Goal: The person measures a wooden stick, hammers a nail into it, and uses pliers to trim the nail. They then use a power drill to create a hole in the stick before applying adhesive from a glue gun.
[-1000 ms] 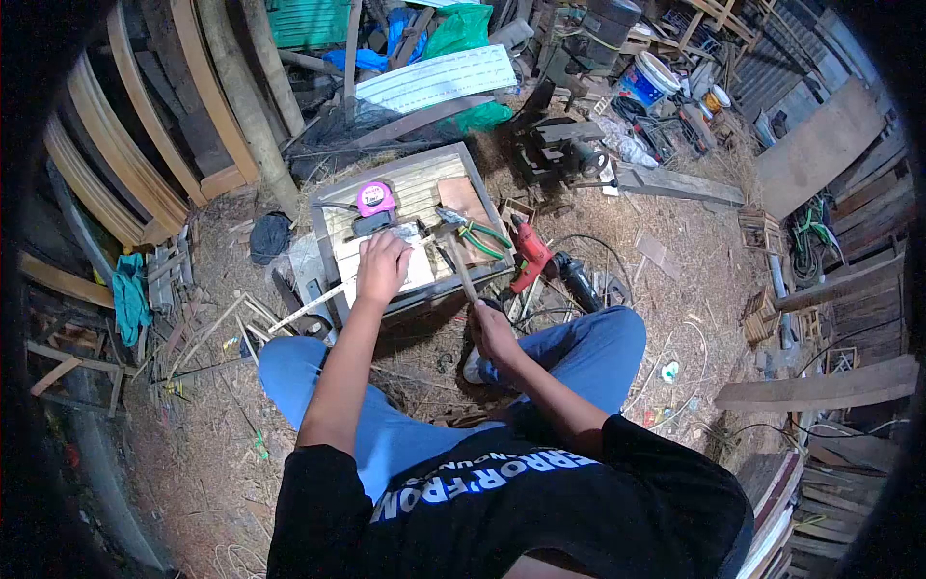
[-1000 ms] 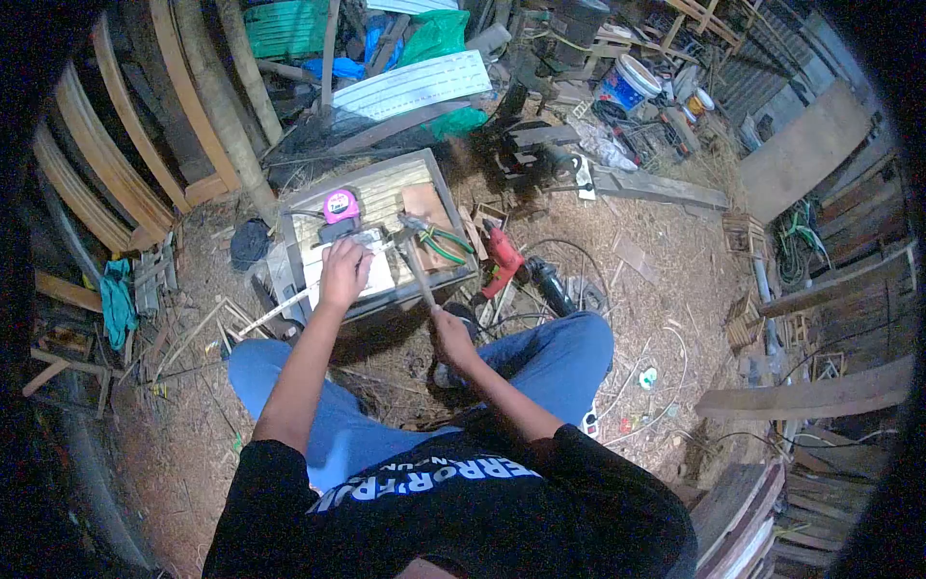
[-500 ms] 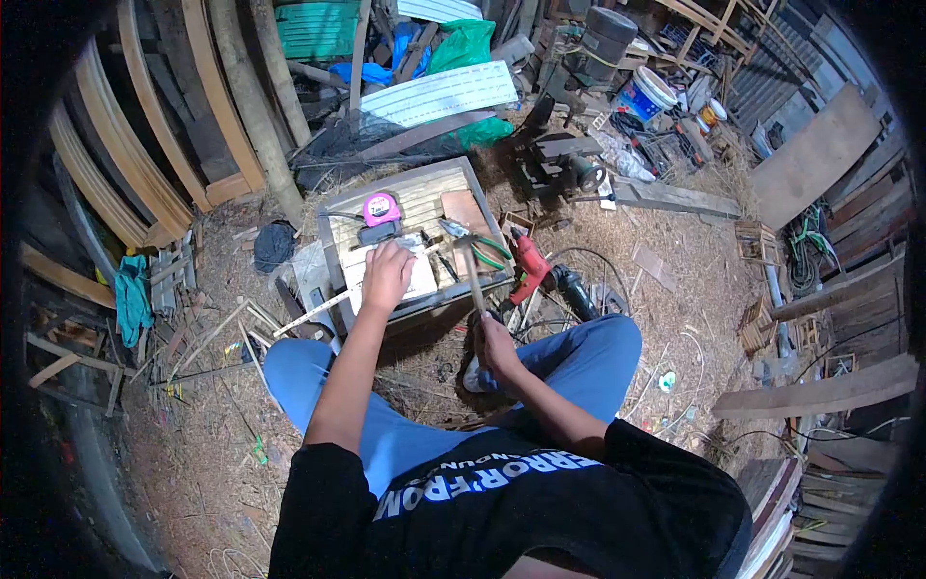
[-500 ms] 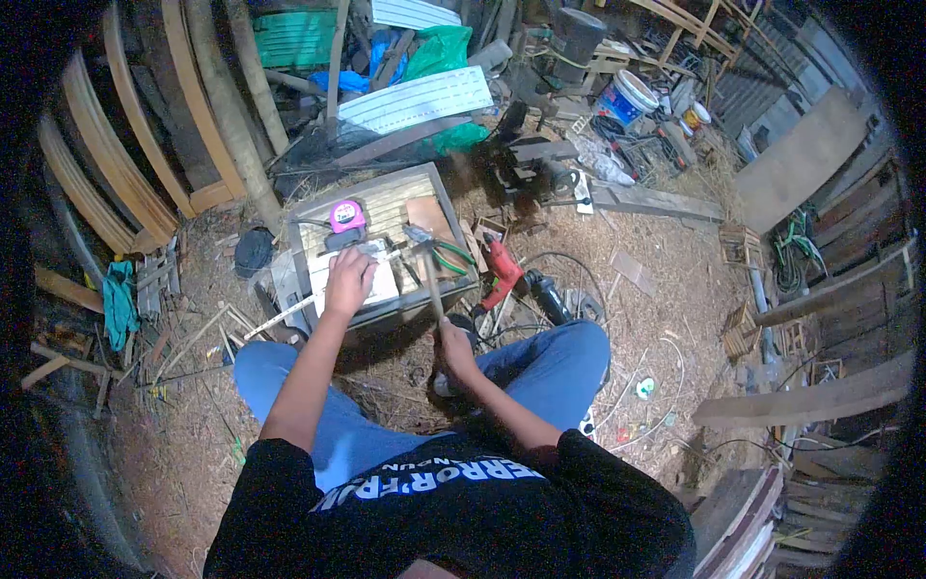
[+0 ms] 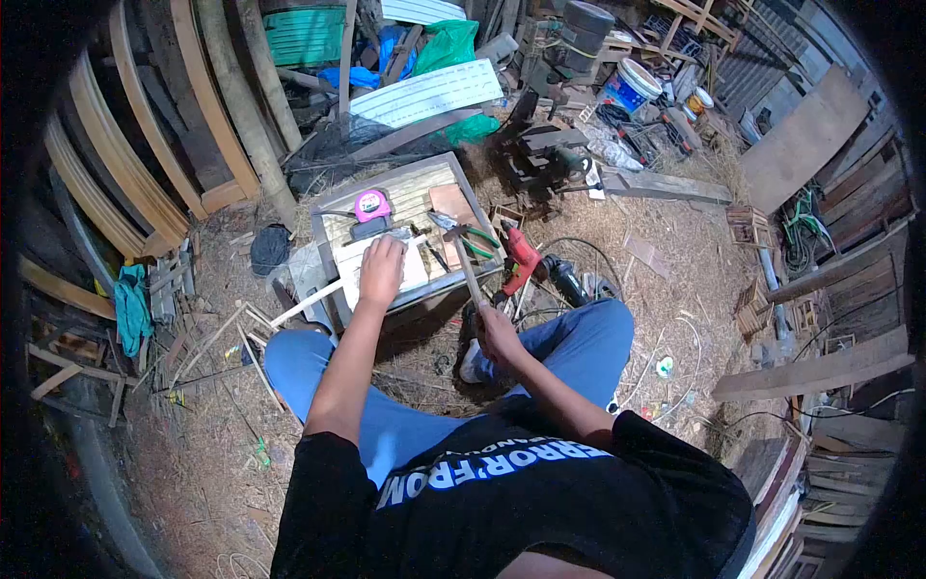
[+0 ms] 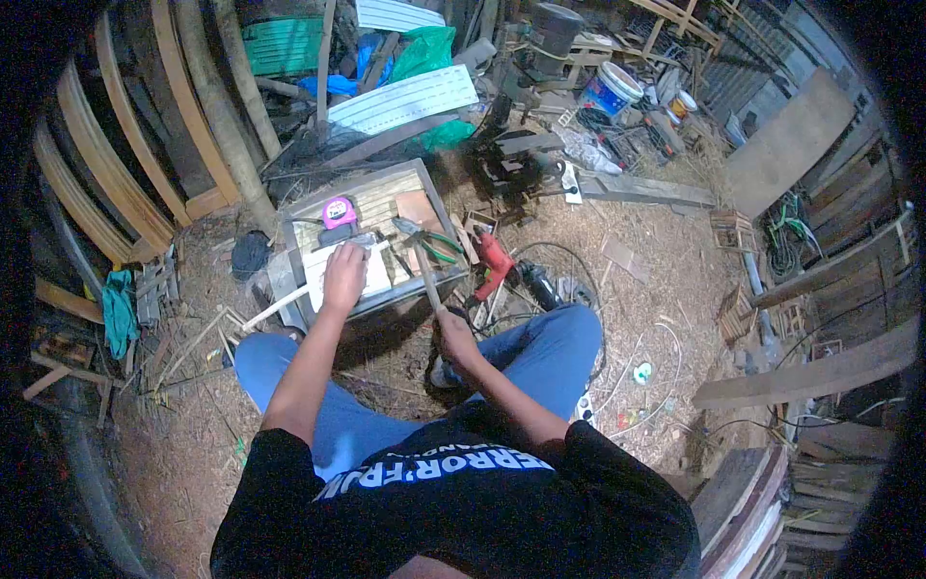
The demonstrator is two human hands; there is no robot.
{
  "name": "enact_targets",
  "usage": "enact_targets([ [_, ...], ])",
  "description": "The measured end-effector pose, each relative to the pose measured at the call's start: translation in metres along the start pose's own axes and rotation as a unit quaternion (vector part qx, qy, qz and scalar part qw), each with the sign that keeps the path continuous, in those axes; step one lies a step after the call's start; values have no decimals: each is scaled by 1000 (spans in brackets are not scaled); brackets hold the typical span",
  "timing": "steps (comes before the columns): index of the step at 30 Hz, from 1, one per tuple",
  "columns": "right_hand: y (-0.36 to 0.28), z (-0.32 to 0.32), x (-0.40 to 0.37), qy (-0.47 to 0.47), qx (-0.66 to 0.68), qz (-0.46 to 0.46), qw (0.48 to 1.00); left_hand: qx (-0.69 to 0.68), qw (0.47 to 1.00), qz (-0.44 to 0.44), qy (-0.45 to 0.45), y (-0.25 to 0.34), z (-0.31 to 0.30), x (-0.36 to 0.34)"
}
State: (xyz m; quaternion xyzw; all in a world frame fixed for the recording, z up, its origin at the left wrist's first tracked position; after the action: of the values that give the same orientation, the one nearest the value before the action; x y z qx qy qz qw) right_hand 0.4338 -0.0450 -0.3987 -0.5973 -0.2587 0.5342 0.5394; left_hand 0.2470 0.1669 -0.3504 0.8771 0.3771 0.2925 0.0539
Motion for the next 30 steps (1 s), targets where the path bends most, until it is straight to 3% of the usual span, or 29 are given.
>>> enact_targets([
  [4,-11,-1,-2,-4,-5,15,1000,-68,997,1,32,-1,-4,0],
  [7,-21,-12,15,20,-139,-1,990,-74,996,-3,49,2,-4,0],
  [9,-24,-16,43,89,-299,-125,942,-68,996,3,53,1,-4,0],
  [11,-69,-9,57,155,-437,-257,848,-66,997,8,46,-4,-2,1],
  [13,-110,-8,84,98,-478,-187,853,-72,996,4,51,-5,-5,7],
  [15,-134,-9,124,69,-544,-194,814,-84,994,-13,69,-1,-20,14],
  [20,-162,0,208,-47,-669,-287,684,-196,971,-63,120,6,-66,32],
  [23,-162,5,219,-9,-686,-348,639,-238,960,-61,132,6,-86,33],
  [24,-162,8,205,62,-624,-482,612,-296,944,-87,117,1,-83,29],
  [27,-154,15,171,44,-623,-391,676,-539,813,-218,36,9,-101,18],
  [30,-134,15,136,-8,-669,-345,658,-550,789,-272,26,35,-135,15],
])
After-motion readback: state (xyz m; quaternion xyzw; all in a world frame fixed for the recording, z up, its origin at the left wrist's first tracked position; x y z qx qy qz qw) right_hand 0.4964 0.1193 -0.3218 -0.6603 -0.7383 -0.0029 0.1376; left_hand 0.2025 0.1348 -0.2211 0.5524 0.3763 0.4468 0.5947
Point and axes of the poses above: each hand's wrist, its own x-axis towards the middle knuckle, its own z-axis out of the palm, y = z × x, the point moved 2 cm from there along x, towards the middle knuckle
